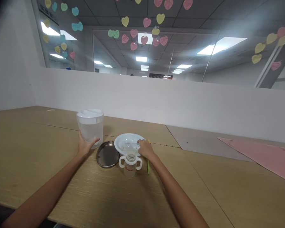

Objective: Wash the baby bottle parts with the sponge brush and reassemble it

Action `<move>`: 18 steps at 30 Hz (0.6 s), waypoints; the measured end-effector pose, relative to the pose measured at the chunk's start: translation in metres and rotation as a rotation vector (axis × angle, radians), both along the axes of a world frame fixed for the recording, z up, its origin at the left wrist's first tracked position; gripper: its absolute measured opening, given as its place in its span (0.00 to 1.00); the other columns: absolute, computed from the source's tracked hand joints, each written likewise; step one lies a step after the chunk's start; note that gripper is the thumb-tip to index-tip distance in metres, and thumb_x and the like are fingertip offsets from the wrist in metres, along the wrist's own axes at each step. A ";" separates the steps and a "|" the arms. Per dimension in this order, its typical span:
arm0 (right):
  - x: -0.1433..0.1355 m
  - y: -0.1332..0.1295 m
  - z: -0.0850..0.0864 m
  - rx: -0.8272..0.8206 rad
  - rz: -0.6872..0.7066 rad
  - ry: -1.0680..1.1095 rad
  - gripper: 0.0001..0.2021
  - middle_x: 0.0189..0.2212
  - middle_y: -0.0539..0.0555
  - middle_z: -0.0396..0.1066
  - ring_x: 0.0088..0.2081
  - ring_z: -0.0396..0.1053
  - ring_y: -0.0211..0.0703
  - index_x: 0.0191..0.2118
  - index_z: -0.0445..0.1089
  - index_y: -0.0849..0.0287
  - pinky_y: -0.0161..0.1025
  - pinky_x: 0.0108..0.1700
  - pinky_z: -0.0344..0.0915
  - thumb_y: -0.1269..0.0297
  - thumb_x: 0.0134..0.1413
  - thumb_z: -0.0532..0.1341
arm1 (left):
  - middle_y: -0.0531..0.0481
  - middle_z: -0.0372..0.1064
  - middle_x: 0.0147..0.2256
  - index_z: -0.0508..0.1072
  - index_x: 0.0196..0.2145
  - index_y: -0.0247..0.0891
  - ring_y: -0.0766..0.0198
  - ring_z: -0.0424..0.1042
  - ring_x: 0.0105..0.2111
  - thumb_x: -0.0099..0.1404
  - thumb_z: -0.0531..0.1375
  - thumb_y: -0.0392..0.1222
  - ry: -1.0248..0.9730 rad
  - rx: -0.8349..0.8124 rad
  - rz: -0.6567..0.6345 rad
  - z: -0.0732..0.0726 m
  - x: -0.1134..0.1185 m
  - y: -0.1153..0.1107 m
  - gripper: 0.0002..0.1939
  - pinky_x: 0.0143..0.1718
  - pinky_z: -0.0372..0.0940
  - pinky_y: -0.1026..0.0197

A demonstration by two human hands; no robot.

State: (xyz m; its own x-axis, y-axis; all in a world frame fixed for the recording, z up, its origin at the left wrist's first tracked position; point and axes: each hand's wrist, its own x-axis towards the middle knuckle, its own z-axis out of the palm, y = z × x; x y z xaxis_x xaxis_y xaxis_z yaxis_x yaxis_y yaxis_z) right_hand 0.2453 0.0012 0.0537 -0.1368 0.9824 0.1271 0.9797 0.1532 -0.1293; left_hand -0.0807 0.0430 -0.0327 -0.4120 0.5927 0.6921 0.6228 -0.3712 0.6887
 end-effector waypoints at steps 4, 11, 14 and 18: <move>0.002 0.003 -0.003 0.022 -0.007 0.035 0.25 0.52 0.58 0.64 0.52 0.62 0.50 0.51 0.64 0.58 0.45 0.49 0.54 0.76 0.43 0.53 | 0.33 0.47 0.60 0.38 0.64 0.40 0.38 0.52 0.58 0.43 0.69 0.56 -0.060 -0.007 0.147 0.008 0.006 -0.008 0.60 0.53 0.57 0.37; 0.002 0.007 -0.006 0.080 -0.031 0.110 0.20 0.52 0.57 0.65 0.52 0.62 0.50 0.50 0.64 0.57 0.45 0.49 0.54 0.69 0.47 0.55 | 0.33 0.48 0.60 0.43 0.63 0.39 0.37 0.51 0.57 0.45 0.68 0.55 0.127 0.089 0.319 0.023 0.012 -0.020 0.56 0.54 0.51 0.36; 0.002 0.008 -0.005 0.096 -0.040 0.144 0.18 0.50 0.57 0.66 0.51 0.62 0.50 0.48 0.65 0.57 0.46 0.50 0.54 0.67 0.49 0.55 | 0.34 0.46 0.60 0.43 0.64 0.39 0.39 0.50 0.58 0.47 0.67 0.55 0.222 0.131 0.316 0.027 0.014 -0.023 0.54 0.56 0.48 0.37; 0.001 0.008 -0.001 0.112 -0.047 0.187 0.15 0.49 0.56 0.68 0.50 0.63 0.49 0.46 0.67 0.57 0.45 0.50 0.53 0.66 0.50 0.55 | 0.34 0.43 0.62 0.49 0.62 0.38 0.39 0.43 0.61 0.53 0.63 0.53 0.388 0.160 0.295 0.029 0.014 -0.026 0.45 0.58 0.37 0.35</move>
